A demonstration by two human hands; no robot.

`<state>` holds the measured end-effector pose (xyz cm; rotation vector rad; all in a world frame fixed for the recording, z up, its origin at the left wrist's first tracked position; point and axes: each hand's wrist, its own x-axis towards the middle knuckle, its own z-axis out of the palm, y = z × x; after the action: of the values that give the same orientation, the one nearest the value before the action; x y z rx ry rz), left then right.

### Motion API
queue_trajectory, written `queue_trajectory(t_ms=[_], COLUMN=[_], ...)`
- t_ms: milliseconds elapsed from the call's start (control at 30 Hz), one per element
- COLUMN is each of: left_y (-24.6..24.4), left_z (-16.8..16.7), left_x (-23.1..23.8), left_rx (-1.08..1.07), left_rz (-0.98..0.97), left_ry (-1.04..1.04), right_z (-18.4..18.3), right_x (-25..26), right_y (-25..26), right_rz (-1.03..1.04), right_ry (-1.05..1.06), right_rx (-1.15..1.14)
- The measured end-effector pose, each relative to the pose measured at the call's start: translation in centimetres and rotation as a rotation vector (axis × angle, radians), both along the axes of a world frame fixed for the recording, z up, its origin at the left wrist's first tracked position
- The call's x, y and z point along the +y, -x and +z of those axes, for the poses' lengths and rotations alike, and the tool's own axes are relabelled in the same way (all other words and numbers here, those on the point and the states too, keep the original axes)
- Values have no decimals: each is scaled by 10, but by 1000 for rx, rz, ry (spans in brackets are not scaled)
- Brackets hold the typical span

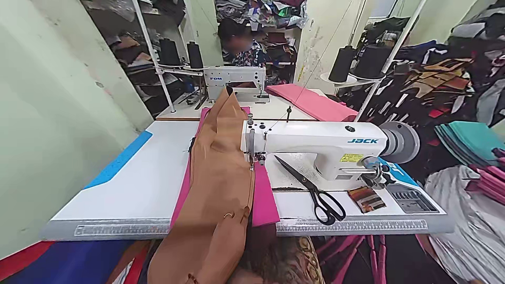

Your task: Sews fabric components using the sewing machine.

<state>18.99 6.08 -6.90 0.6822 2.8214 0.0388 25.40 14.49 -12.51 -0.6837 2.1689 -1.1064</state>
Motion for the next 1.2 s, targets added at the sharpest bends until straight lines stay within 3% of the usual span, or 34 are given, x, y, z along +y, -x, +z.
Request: queue_trajectory(t_ms=[100, 200, 300, 467, 633, 1000, 1200], left_y=[-1, 0, -4, 8, 30, 63, 73], left_z=[-8, -13, -26, -76, -98, -91, -75], left_x=[0, 0, 3, 1, -10, -12, -8], left_rx=[38, 83, 245, 758, 1006, 870, 707], left_rz=[-15, -28, -19, -78, -168, -248, -245], left_ry=[-68, -114, -186, -465, -550, -585, -509], right_z=[20, 44, 52, 34, 14, 21, 12], right_x=[50, 82, 81, 61, 56, 57, 67], right_y=[19, 41, 78, 127, 129, 157, 152], right_rz=[-65, -356, -605, -516, -561, -573, -635], right_ry=[13, -4, -118, -459, -492, -533, -372], right_rx=[51, 267, 511, 607, 808, 736, 804])
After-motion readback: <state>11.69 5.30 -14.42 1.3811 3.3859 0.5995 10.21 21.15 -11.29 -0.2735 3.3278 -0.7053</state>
